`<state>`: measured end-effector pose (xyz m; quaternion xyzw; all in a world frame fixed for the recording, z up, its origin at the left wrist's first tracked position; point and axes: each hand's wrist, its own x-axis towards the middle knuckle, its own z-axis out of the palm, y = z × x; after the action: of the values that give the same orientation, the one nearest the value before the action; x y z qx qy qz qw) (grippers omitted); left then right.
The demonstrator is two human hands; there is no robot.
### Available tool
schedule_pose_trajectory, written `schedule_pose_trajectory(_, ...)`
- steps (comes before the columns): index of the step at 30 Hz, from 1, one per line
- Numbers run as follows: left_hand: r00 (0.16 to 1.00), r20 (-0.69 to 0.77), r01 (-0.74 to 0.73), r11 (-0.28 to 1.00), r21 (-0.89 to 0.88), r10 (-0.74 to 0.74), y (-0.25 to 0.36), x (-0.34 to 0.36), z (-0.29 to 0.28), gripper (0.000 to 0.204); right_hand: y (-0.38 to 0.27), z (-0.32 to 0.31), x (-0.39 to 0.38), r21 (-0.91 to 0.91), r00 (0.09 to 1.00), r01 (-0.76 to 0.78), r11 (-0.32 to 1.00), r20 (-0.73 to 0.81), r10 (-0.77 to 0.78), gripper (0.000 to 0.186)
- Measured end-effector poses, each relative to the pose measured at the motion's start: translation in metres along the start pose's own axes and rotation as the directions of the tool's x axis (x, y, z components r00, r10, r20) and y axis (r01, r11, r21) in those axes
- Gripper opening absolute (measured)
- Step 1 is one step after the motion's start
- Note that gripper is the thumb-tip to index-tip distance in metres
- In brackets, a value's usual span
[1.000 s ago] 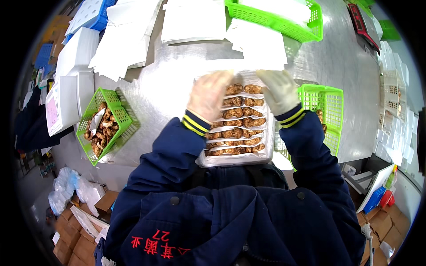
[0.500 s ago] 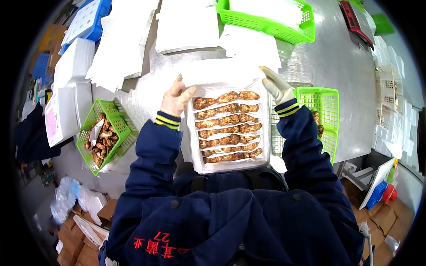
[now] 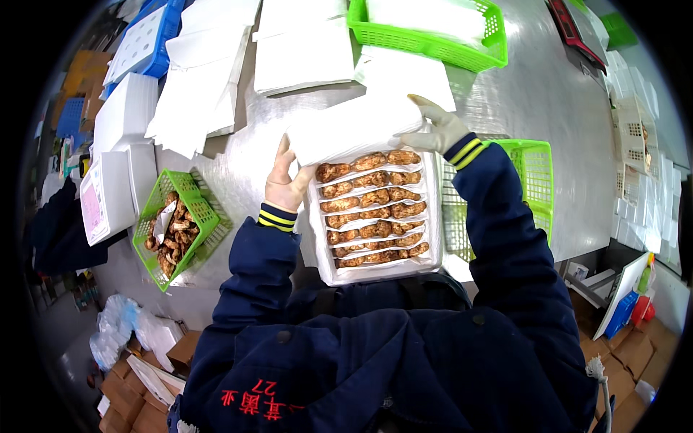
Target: The person places cooked food items from a green basket into a white styrofoam container lined with paper. They arrange the items in rows, close the container, and then move to a stack of boxes to retrieve a new container.
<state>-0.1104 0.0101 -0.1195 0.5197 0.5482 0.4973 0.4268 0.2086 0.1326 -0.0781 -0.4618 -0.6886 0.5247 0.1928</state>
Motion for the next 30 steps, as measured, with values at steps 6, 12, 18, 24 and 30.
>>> schedule_pose_trajectory(6,0.990,-0.010,0.143,0.990,-0.009,-0.143,0.017,0.001,0.011,0.031,0.009,0.022,-0.037,0.288,0.985,0.141,0.947,-0.136,-0.106,0.041)
schedule_pose_trajectory(12,0.998,0.064,-0.008,0.907,0.420,-0.020,0.025,0.006,0.018,0.036,0.009,0.037,-0.036,0.081,0.970,0.067,0.994,-0.239,-0.046,0.053)
schedule_pose_trajectory(18,0.956,0.091,0.264,0.955,0.135,-0.278,0.034,0.011,0.012,0.038,0.010,0.033,-0.040,-0.233,0.973,-0.052,0.971,-0.232,-0.003,0.075)
schedule_pose_trajectory(24,0.928,0.102,0.348,0.932,0.098,-0.357,0.041,0.016,0.017,0.037,0.025,0.034,-0.033,-0.025,0.969,-0.152,0.988,-0.200,0.144,0.057)
schedule_pose_trajectory(30,0.915,0.162,0.169,0.716,0.677,-0.369,0.045,0.034,0.003,0.044,-0.018,0.021,-0.022,-0.434,0.963,-0.267,0.860,-0.137,0.230,0.054)
